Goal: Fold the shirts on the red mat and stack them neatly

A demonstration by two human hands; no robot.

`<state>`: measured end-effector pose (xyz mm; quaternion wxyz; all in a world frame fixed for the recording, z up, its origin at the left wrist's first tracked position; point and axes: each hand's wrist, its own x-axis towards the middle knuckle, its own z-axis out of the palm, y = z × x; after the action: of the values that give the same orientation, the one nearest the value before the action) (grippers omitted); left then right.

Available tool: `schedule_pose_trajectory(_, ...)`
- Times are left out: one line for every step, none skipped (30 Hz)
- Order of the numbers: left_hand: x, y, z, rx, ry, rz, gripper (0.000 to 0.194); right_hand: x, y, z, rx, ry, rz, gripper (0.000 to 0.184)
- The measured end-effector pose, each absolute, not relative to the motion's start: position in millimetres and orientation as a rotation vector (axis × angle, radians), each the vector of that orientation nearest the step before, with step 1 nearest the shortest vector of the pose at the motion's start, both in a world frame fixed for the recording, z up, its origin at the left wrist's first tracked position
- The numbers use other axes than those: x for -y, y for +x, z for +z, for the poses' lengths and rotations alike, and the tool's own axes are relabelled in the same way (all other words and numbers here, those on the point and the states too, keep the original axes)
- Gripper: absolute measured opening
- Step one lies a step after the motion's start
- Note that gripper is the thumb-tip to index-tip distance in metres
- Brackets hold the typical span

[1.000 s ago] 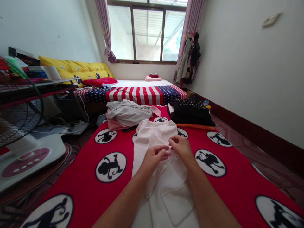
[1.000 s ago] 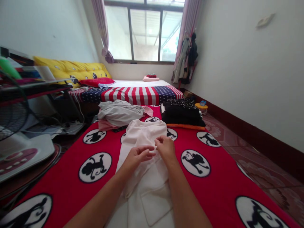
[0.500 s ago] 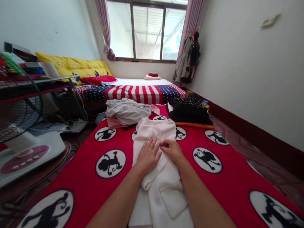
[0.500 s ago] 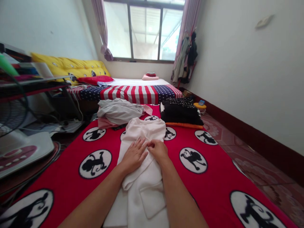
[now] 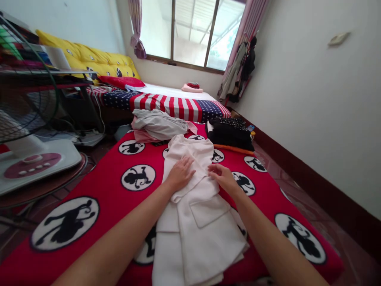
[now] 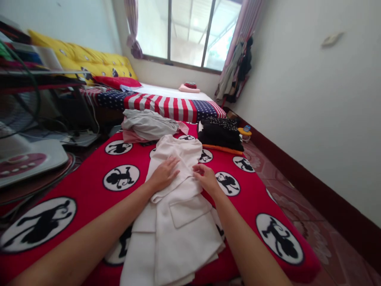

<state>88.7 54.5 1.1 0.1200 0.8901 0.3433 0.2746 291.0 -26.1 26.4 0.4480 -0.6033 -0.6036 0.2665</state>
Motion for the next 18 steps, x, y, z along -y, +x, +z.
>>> schedule_pose_trajectory(-54, 86, 2, -0.982, 2.542, 0.898, 0.047, 40, 296, 27, 1.505, -1.538, 0.564, 0.022)
schedule_pose_trajectory(-53, 82, 2, -0.962, 2.484, 0.985, 0.044, 54, 302, 27, 1.538, -1.577, 0.480, 0.021)
schedule_pose_trajectory(-53, 77, 2, -0.944, 2.437, 1.055, 0.041, 69, 308, 26, 1.587, -1.606, 0.414, 0.020)
schedule_pose_trajectory(-52, 70, 2, -0.928, 2.408, 1.102, 0.039, 84, 314, 24, 1.646, -1.619, 0.364, 0.020)
schedule_pose_trajectory(-50, 62, 3, -0.917, 2.397, 1.129, 0.037, 98, 320, 22, 1.707, -1.617, 0.329, 0.020)
schedule_pose_trajectory(-47, 54, 3, -0.910, 2.399, 1.138, 0.035, 111, 325, 20, 1.765, -1.604, 0.304, 0.020)
schedule_pose_trajectory(-42, 45, 4, -0.904, 2.411, 1.133, 0.034, 123, 330, 18, 1.811, -1.587, 0.286, 0.020)
schedule_pose_trajectory(-37, 37, 6, -0.891, 2.430, 1.121, 0.033, 134, 334, 17, 1.842, -1.575, 0.273, 0.020)
schedule_pose_trajectory(-29, 30, 9, -0.867, 2.454, 1.102, 0.031, 144, 336, 16, 1.857, -1.572, 0.268, 0.020)
schedule_pose_trajectory(-20, 24, 13, -0.821, 2.485, 1.069, 0.030, 152, 337, 16, 1.870, -1.576, 0.273, 0.021)
schedule_pose_trajectory(-10, 20, 17, -0.749, 2.520, 1.017, 0.029, 159, 337, 17, 1.886, -1.579, 0.287, 0.022)
schedule_pose_trajectory(1, 17, 22, -0.650, 2.555, 0.953, 0.028, 165, 336, 19, 1.911, -1.574, 0.308, 0.024)
schedule_pose_trajectory(12, 15, 26, -0.537, 2.587, 0.877, 0.028, 171, 334, 21, 1.947, -1.562, 0.334, 0.027)
schedule_pose_trajectory(23, 13, 30, -0.419, 2.615, 0.794, 0.029, 175, 331, 23, 1.989, -1.544, 0.359, 0.031)
schedule_pose_trajectory(32, 12, 32, -0.312, 2.636, 0.712, 0.028, 178, 329, 25, 2.029, -1.522, 0.375, 0.035)
schedule_pose_trajectory(40, 11, 34, -0.227, 2.652, 0.640, 0.027, 181, 326, 26, 2.066, -1.501, 0.380, 0.038)
schedule_pose_trajectory(46, 10, 34, -0.169, 2.664, 0.586, 0.026, 183, 323, 26, 2.097, -1.481, 0.377, 0.041)
schedule_pose_trajectory(50, 7, 33, -0.139, 2.673, 0.544, 0.025, 184, 321, 25, 2.121, -1.465, 0.366, 0.042)
